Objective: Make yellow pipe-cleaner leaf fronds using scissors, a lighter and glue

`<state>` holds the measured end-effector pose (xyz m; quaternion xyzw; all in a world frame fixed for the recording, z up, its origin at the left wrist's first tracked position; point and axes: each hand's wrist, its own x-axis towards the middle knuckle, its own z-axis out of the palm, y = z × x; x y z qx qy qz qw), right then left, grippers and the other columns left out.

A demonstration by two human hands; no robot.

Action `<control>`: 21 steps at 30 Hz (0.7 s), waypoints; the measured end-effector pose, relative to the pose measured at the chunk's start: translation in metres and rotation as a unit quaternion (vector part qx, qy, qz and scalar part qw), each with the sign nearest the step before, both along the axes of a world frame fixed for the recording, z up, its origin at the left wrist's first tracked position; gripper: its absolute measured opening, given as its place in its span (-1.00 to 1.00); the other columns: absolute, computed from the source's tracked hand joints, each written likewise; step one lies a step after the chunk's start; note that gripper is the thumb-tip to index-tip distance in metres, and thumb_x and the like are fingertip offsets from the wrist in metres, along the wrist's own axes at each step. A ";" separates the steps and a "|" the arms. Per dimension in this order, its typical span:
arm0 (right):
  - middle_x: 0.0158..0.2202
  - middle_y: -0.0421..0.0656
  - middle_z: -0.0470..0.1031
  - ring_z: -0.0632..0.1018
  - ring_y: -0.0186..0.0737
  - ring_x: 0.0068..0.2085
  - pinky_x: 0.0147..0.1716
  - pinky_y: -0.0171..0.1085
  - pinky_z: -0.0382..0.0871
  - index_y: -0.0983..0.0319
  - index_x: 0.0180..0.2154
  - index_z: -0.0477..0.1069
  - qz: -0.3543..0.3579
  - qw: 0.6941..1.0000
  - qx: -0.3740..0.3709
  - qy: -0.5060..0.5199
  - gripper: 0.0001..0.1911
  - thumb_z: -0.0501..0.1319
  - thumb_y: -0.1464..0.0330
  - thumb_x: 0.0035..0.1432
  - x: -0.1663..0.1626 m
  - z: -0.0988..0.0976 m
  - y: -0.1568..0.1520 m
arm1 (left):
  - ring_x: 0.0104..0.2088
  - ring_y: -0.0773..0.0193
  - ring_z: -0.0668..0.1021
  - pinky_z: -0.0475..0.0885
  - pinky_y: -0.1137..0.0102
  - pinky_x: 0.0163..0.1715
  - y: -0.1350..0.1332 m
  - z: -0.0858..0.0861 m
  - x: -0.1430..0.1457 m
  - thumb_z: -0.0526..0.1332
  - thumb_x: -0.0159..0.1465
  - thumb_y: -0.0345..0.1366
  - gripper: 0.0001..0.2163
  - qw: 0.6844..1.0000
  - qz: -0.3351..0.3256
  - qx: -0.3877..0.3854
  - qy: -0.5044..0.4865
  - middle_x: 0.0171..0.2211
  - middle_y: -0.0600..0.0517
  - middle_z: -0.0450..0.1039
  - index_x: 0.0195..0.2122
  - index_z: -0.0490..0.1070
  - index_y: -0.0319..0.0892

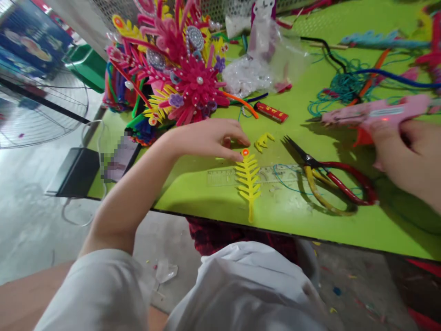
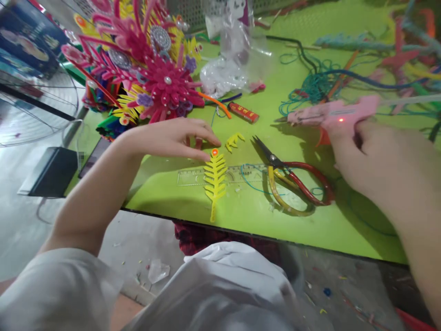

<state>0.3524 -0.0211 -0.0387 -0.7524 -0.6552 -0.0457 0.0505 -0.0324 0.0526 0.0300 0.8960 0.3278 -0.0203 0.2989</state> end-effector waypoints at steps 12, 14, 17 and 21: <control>-0.12 -0.01 0.65 0.60 -0.05 -0.16 -0.19 -0.13 0.35 0.21 -0.15 0.55 0.315 0.914 -0.044 0.251 -0.69 0.28 0.10 0.29 -0.138 0.066 -0.020 | -0.41 0.42 0.57 0.44 0.57 -0.47 -0.033 -0.016 0.000 0.41 0.19 -0.28 -0.82 0.958 0.139 -0.097 -0.232 -0.38 0.04 0.59 -0.26 0.49 -0.24; -0.20 -0.04 0.64 0.58 -0.10 -0.24 -0.30 -0.18 0.30 0.21 -0.17 0.53 0.318 0.901 -0.085 0.283 -0.70 0.26 0.11 0.31 -0.156 0.065 -0.013 | -0.41 0.40 0.59 0.47 0.56 -0.50 -0.035 -0.016 -0.001 0.42 0.18 -0.29 -0.80 0.939 0.163 -0.105 -0.284 -0.37 0.02 0.59 -0.26 0.48 -0.25; -0.37 -0.15 0.57 0.49 -0.24 -0.39 -0.39 -0.24 0.24 0.21 -0.26 0.50 0.291 0.881 -0.089 0.361 -0.73 0.20 0.17 0.37 -0.168 0.061 -0.008 | -0.34 0.35 0.64 0.52 0.56 -0.49 -0.035 -0.016 -0.004 0.44 0.18 -0.30 -0.78 0.922 0.158 -0.122 -0.332 -0.30 -0.01 0.63 -0.20 0.50 -0.24; -0.37 -0.19 0.53 0.46 -0.29 -0.36 -0.36 -0.28 0.26 0.23 -0.26 0.49 0.280 0.856 -0.075 0.427 -0.73 0.21 0.17 0.37 -0.167 0.058 -0.012 | -0.28 0.33 0.67 0.53 0.53 -0.36 -0.034 -0.017 -0.005 0.45 0.19 -0.29 -0.73 0.924 0.128 -0.144 -0.329 -0.23 -0.04 0.69 -0.10 0.58 -0.23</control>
